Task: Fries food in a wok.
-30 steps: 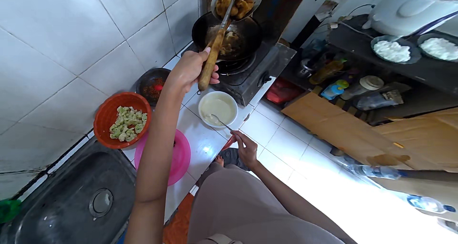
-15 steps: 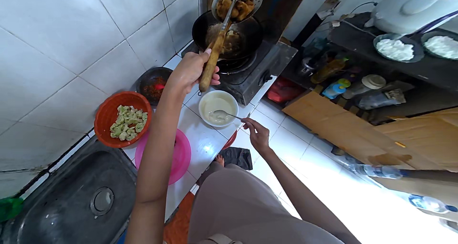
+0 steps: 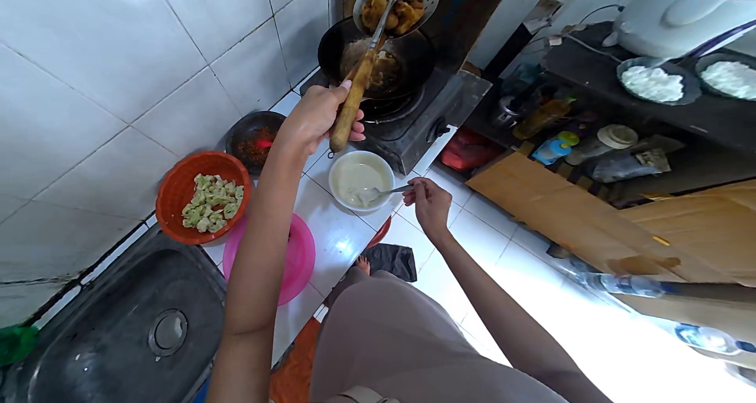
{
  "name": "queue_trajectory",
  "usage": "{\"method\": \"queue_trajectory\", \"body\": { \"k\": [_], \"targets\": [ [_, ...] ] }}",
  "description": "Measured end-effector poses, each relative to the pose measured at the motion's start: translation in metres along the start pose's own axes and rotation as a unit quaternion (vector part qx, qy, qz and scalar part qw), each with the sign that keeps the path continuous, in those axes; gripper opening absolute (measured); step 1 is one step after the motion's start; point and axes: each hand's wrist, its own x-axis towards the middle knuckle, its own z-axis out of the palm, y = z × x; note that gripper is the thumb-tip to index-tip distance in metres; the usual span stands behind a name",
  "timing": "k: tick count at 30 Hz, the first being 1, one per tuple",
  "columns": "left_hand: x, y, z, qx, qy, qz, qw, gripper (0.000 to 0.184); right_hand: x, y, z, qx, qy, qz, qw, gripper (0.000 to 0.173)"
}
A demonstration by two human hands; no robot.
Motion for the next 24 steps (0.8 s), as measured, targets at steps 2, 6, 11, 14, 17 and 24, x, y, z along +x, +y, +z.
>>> {"method": "queue_trajectory", "body": {
  "k": [2,6,11,14,17,24],
  "targets": [
    [0.000,0.000,-0.001,0.001,0.000,0.001,1.000,0.036,-0.005,0.005,-0.001,-0.056,-0.004,-0.166,0.985,0.029],
    [-0.001,0.001,-0.001,0.004,0.002,-0.004,1.000,0.035,0.005,0.000,-0.008,-0.131,-0.025,-0.301,0.944,0.025],
    [-0.001,0.002,0.000,-0.002,0.004,0.000,1.000,0.036,0.011,-0.005,-0.007,-0.140,-0.047,-0.249,0.957,0.026],
    [-0.001,0.001,0.001,0.001,0.002,0.006,1.000,0.037,-0.002,0.001,0.004,-0.061,-0.043,-0.093,0.993,0.030],
    [-0.001,0.002,0.001,0.005,-0.001,0.005,1.000,0.037,-0.018,0.006,0.017,0.097,-0.006,0.092,0.991,0.030],
    [0.001,0.002,0.002,0.003,0.006,-0.004,1.000,0.035,-0.041,0.002,0.038,0.166,0.059,0.118,0.977,0.029]
  ]
}}
